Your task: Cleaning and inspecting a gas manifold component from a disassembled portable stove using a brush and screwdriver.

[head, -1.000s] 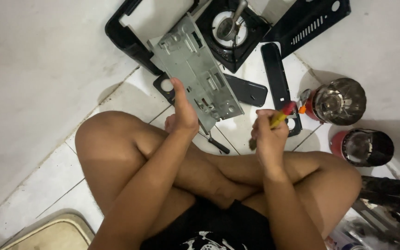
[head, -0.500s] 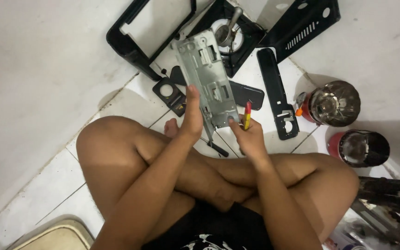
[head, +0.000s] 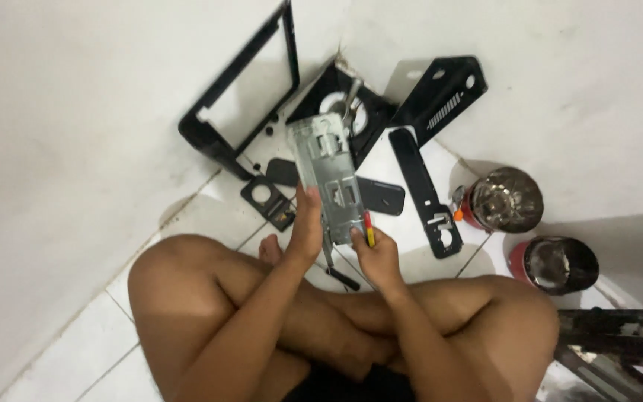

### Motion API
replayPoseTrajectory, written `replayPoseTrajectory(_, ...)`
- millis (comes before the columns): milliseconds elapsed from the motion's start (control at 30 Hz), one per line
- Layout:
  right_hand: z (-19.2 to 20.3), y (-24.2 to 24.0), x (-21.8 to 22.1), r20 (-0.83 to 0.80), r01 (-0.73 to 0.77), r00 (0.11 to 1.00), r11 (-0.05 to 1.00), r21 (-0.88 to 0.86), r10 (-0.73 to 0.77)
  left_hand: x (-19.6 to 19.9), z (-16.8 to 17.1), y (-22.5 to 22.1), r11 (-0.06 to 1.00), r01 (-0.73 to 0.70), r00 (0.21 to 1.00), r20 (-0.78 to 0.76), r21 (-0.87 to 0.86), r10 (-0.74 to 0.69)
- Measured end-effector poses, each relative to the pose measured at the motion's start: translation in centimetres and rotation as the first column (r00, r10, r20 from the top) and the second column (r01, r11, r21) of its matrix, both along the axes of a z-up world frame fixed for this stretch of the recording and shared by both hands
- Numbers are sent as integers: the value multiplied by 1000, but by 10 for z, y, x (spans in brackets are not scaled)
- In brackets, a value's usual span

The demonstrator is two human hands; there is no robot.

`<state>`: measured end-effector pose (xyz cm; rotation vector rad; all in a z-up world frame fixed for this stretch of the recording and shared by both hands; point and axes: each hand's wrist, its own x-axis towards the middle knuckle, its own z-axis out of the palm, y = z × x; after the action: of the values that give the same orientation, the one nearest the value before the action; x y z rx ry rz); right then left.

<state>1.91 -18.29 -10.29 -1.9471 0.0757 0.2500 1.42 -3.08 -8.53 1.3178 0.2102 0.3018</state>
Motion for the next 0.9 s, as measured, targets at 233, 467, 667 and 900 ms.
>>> replayPoseTrajectory(233, -6, -4, -4, -24, 42, 999, 998, 39, -41, -8, 33, 4, 997, 59, 995, -78, -44, -62)
replayPoseTrajectory(467, 2, -5, -14, 101, 4, 995, 995, 96, -13, -21, 25, 6, 999, 13, 998, -56, 31, -12)
replayPoseTrajectory(667, 6, -8, -28, 1, -283, 958, 949, -143, 286, -39, 37, 24, 968, -238, 959, 180, 83, 221)
replayPoseTrajectory(900, 41, 8, -50, -415, -690, 724, 551, -470, 552, -69, 56, 28, 933, -360, 892, 289, -12, 348)
